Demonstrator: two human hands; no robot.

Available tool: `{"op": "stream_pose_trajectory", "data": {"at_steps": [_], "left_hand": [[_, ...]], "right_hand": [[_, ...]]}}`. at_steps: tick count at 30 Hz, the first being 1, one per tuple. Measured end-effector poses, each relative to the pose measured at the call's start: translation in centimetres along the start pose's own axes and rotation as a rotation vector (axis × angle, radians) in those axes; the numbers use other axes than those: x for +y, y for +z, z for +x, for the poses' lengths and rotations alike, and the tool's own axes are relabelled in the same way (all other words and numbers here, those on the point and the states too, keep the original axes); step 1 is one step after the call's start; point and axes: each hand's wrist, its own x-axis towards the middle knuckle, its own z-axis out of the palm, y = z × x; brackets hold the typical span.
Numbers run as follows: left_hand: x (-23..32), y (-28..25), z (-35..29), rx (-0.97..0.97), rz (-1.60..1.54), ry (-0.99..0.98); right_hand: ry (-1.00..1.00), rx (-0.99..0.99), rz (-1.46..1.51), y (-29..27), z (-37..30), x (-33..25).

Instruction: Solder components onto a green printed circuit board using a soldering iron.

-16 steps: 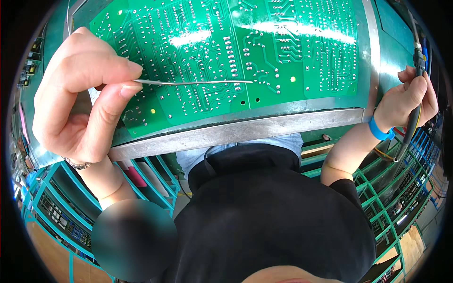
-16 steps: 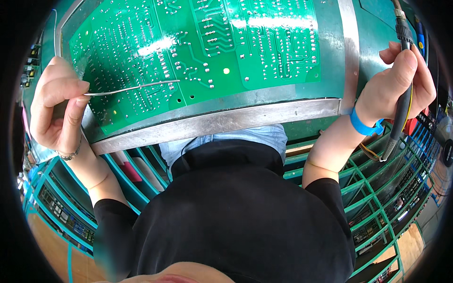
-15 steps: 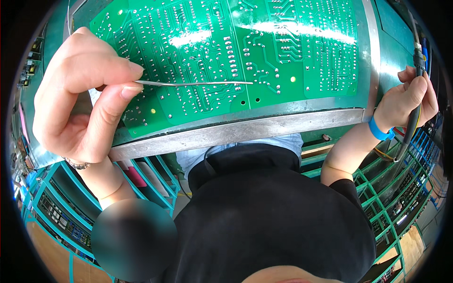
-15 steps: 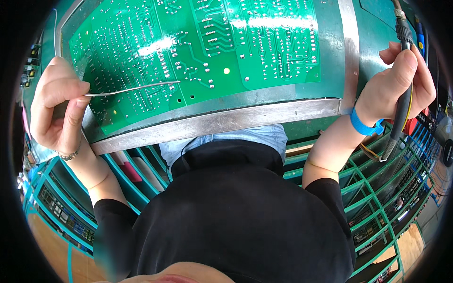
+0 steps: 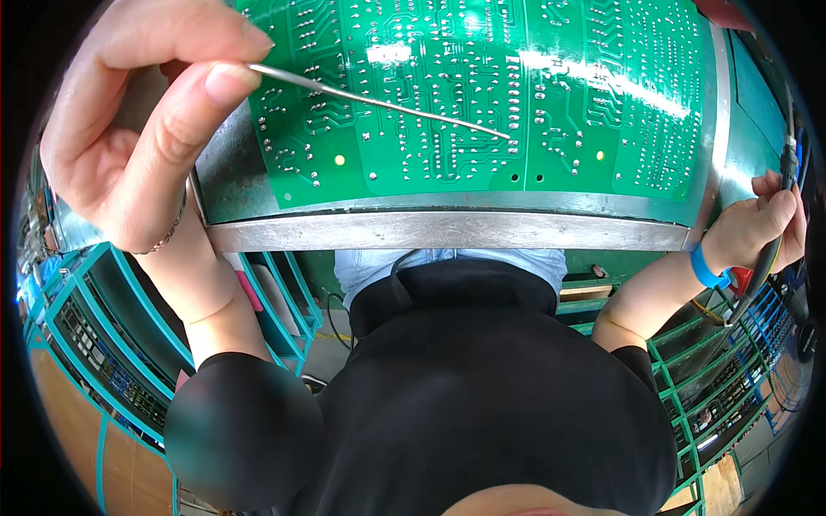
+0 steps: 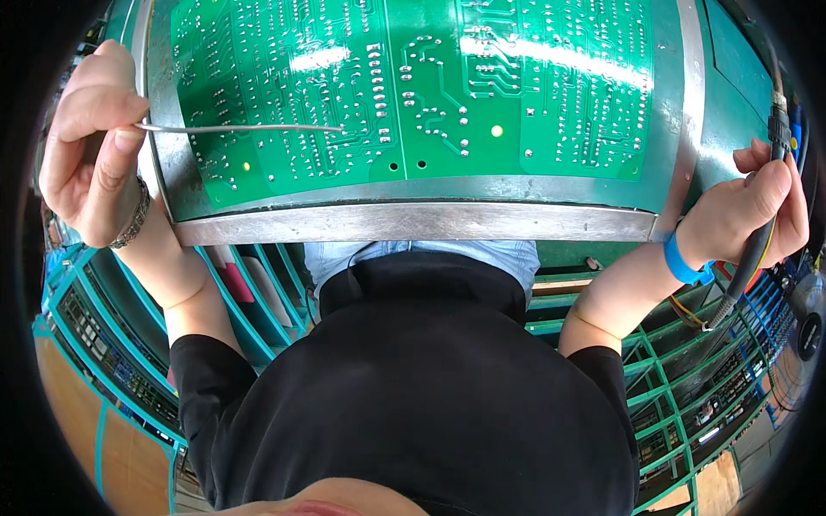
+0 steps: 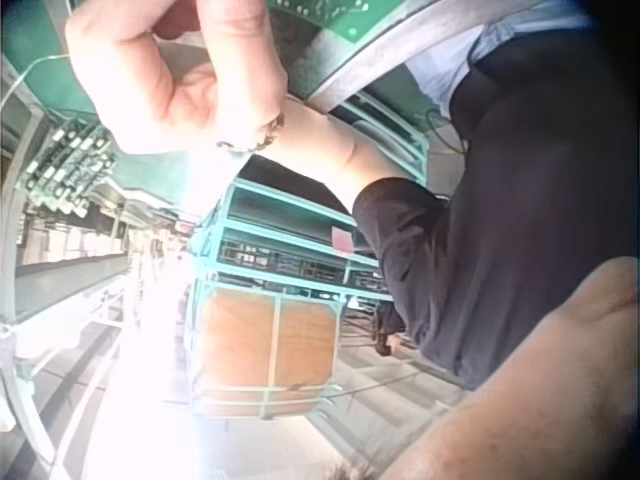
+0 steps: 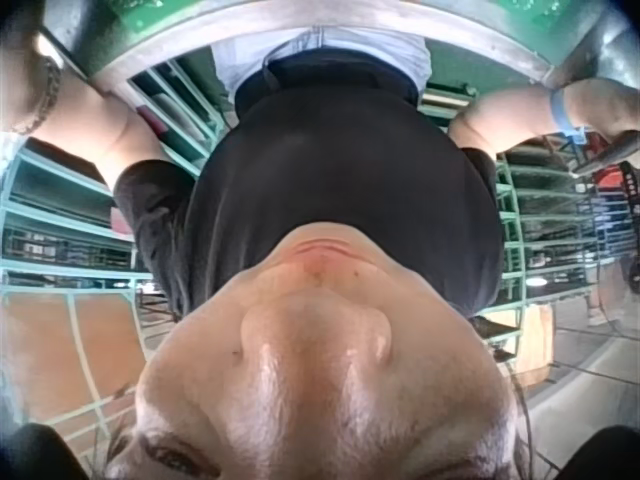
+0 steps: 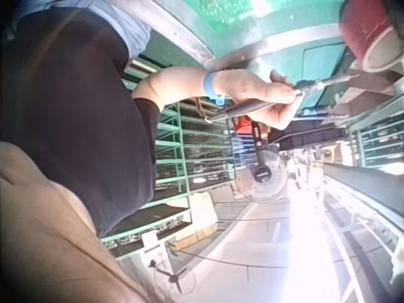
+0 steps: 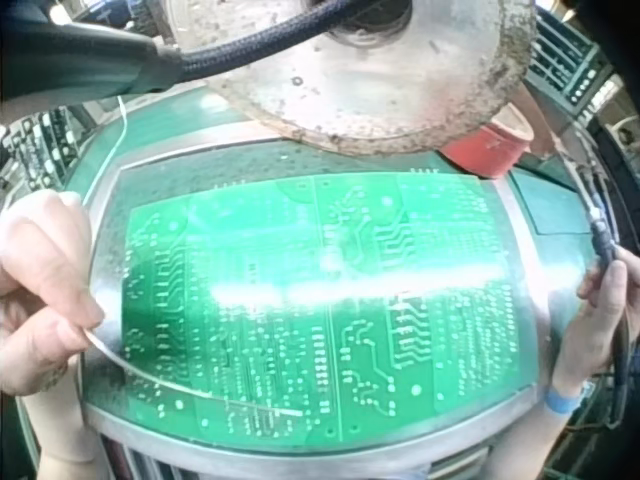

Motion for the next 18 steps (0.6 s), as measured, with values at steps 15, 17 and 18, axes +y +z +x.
{"op": "stream_pose_trajectory", "data": {"at_steps": [15,17,18], "left_hand": [[0.1,1.2,0.2,0.008,0.096,0.033],[0.2,1.4,0.3,0.018,0.096,0.014],[0.2,1.4,0.4,0.022,0.093,0.002]], "right_hand": [[-0.041,-0.011,0.009,0.1,-0.1,0.0],[-0.047,-0.017,0.006,0.0,0.0,0.0],[-0.046,-0.013,0.01,0.0,0.0,0.0]]}}
